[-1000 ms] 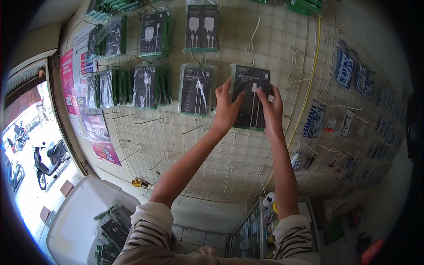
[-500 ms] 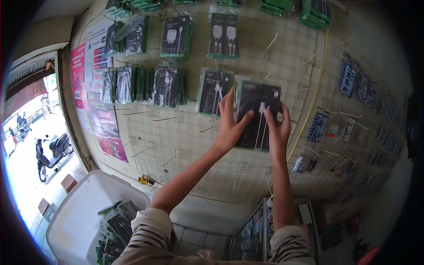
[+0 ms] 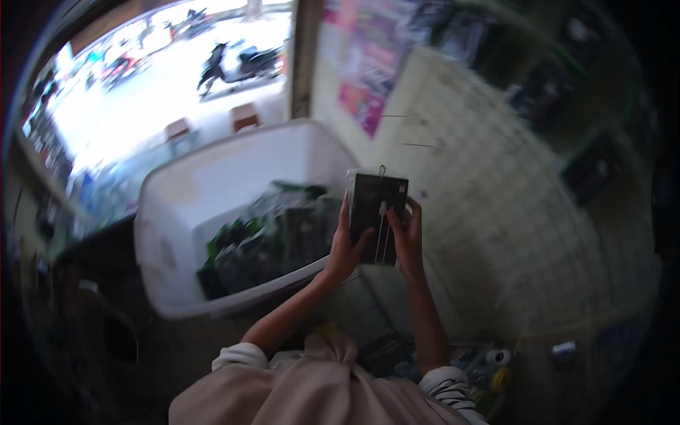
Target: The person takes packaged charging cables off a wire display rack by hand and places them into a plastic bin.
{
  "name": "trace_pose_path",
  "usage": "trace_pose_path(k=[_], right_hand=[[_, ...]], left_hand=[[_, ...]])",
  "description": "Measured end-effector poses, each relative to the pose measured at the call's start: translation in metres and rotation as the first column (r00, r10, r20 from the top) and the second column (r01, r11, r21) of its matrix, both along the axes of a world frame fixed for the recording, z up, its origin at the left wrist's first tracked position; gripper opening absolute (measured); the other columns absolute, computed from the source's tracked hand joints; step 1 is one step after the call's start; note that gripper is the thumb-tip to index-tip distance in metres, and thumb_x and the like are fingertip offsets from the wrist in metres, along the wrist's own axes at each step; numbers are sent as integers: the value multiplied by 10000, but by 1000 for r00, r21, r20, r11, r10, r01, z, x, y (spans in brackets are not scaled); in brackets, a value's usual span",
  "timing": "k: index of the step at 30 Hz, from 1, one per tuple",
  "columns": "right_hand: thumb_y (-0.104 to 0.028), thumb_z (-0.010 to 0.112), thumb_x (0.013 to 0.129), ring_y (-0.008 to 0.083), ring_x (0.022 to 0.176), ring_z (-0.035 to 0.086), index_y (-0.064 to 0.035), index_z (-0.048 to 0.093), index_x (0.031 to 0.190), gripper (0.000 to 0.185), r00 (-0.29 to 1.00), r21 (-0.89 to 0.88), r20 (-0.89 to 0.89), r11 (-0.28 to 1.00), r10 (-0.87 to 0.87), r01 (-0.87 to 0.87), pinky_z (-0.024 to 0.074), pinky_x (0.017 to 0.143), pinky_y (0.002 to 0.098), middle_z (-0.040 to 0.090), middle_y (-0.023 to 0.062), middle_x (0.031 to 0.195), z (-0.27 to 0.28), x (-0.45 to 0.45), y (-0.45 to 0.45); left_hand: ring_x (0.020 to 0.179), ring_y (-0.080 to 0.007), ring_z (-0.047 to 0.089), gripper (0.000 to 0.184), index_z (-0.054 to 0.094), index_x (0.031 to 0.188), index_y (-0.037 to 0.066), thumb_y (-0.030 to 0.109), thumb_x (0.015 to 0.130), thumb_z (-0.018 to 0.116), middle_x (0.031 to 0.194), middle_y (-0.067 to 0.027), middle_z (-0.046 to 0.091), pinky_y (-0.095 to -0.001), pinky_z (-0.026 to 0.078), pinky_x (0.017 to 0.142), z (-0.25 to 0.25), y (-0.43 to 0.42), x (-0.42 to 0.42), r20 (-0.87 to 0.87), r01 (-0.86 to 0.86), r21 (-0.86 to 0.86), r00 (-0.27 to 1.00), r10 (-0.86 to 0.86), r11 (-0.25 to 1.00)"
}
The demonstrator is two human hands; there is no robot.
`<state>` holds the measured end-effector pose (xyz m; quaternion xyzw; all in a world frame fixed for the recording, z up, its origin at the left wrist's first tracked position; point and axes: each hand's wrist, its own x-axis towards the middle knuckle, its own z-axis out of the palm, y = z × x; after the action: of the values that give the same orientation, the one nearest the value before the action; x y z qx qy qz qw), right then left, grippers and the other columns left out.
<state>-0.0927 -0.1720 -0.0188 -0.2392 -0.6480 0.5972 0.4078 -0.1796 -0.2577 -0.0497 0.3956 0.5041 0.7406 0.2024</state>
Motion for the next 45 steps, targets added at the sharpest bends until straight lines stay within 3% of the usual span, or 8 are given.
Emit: trace_pose_path(k=[4,11,21,27,29,32,38,45], right_hand=[[-124,547,804,165,910,516,-62,252,1227,520,957,6,98,961,274,-275,427,752,257,500,110,999,-42,-77,-22],[-82,626,717,268,900,508,-37,263,1229,629,865,232,363,866,345,-443,406,787,325,475,143,941,-150,-164,-56],[-174,716,589,322,1096,297,-78,200,1294,879,586,598,793,390,-164,-700,306,838,457,287,157,1188,-166,-157,-70],[-226,704,613,319,1095,314,-177,232,1288,825,523,514,844,471,-124,-717,307,880,488,281,136,1208,-156,-145,-62],[-215,696,625,311,1084,324,-158,359,1218,685,668,564,743,569,-34,-599,317,871,461,317,122,1179,-158,-130,-50],[-187,678,637,305,1064,338,-139,459,1112,525,788,674,597,628,-153,-389,321,860,434,364,114,1136,-126,-86,-30],[-106,606,689,284,1032,356,-97,516,995,318,846,804,303,595,-439,20,315,869,404,402,107,1100,-23,29,19],[-30,501,775,256,1050,391,-54,488,1062,289,678,892,-130,213,-723,399,354,854,351,425,106,1098,148,165,28]], left_hand=[[1116,-294,370,740,61,1338,99,11,768,525,1214,-211,308,-339,333,897,-36,-42,-56,-309,-464,-57,850,426,884],[977,-373,403,798,70,1342,168,-11,731,550,1084,-218,296,-379,362,853,-118,-102,-105,-357,-640,-440,768,531,630],[1196,-364,258,978,-97,1293,-7,155,683,650,1280,-302,210,-343,277,965,-173,-123,-125,-163,-120,-869,985,-50,480],[1177,-406,274,940,-40,1313,25,258,697,632,1304,-300,162,-421,288,952,-175,-114,-134,-162,-63,-917,961,-223,393],[1215,-408,194,834,91,1313,18,313,723,601,1322,-281,126,-516,229,949,-138,-101,-125,-369,-353,-928,915,-161,121],[1239,-402,109,723,205,1289,31,335,744,571,1336,-250,105,-579,166,936,-86,-57,-102,-666,-611,-728,737,-112,310],[1199,-392,183,606,282,1240,56,258,747,571,1283,-218,211,-524,167,961,19,57,-21,-783,-262,-230,621,-19,937],[1156,-333,301,574,313,1226,79,106,729,599,1253,-148,297,-398,283,951,161,130,91,-728,286,182,683,-67,941]])
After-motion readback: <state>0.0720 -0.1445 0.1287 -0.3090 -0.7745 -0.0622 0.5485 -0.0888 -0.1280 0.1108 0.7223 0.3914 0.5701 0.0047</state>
